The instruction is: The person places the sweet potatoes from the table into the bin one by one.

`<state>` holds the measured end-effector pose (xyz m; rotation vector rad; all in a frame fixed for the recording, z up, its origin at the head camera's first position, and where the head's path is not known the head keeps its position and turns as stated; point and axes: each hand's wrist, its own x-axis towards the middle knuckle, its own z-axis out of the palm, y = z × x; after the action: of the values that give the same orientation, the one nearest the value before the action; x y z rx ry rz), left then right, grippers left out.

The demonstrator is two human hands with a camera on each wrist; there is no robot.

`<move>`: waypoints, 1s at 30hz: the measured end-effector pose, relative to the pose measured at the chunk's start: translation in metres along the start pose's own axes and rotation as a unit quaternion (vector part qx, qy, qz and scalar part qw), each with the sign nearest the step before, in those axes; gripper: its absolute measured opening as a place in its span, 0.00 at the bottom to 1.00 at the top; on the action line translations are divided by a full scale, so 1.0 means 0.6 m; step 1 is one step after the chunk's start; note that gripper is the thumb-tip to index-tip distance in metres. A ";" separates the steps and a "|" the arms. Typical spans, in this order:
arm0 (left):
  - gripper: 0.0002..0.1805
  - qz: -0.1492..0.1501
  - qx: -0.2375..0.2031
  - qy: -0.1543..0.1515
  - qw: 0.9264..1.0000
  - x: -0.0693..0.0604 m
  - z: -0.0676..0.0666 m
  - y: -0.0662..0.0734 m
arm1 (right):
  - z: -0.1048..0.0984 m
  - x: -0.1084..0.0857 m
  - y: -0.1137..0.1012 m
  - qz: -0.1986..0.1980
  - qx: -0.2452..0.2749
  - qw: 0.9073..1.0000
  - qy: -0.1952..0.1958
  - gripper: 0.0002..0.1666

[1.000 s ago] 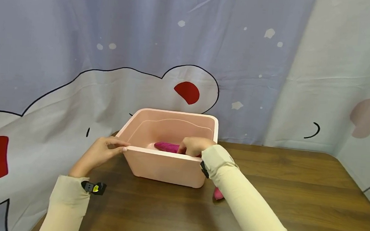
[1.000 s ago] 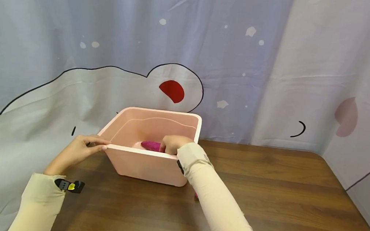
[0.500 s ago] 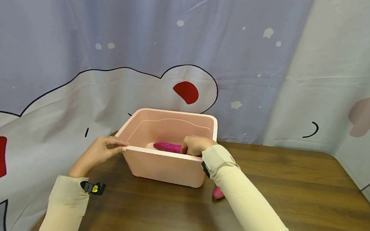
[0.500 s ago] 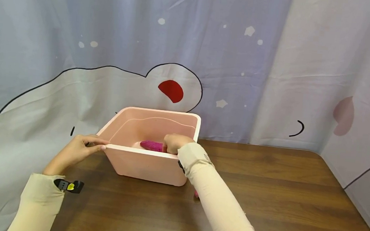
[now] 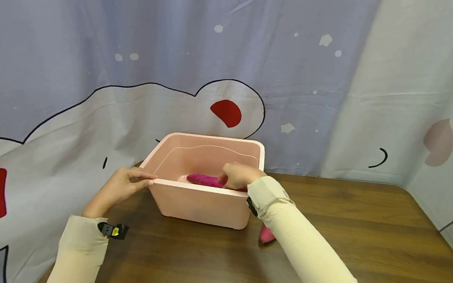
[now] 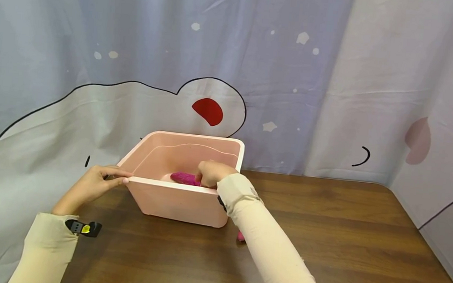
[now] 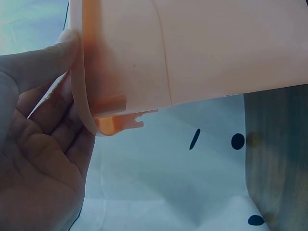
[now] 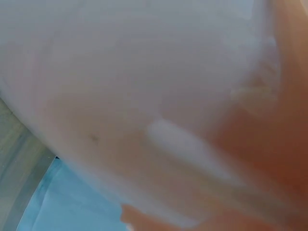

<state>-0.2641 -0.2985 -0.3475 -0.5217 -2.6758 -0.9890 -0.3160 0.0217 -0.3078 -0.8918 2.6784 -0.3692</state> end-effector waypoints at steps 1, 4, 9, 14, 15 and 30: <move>0.11 0.001 0.001 0.001 1.000 0.000 0.000 0.000 | -0.001 0.001 0.000 -0.004 0.000 1.000 0.003 0.17; 0.11 0.002 0.003 0.004 1.000 0.001 0.000 -0.001 | -0.003 0.000 0.001 -0.016 0.000 1.000 0.010 0.16; 0.11 0.001 -0.002 0.001 1.000 0.002 0.000 -0.003 | -0.009 -0.005 0.001 -0.023 0.002 1.000 0.019 0.15; 0.12 -0.002 -0.009 -0.003 1.000 0.003 0.000 -0.004 | -0.014 -0.011 0.004 -0.034 0.000 0.999 0.034 0.14; 0.12 -0.002 -0.009 -0.003 1.000 0.003 0.000 -0.004 | -0.014 -0.012 0.005 -0.036 0.000 0.999 0.038 0.13; 0.11 0.001 0.004 -0.001 1.000 0.003 -0.001 -0.004 | -0.029 -0.034 0.019 -0.053 0.018 0.994 0.095 0.17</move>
<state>-0.2670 -0.3000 -0.3479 -0.5224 -2.6789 -0.9785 -0.3130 0.0458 -0.2915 -1.0375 2.7922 -0.5522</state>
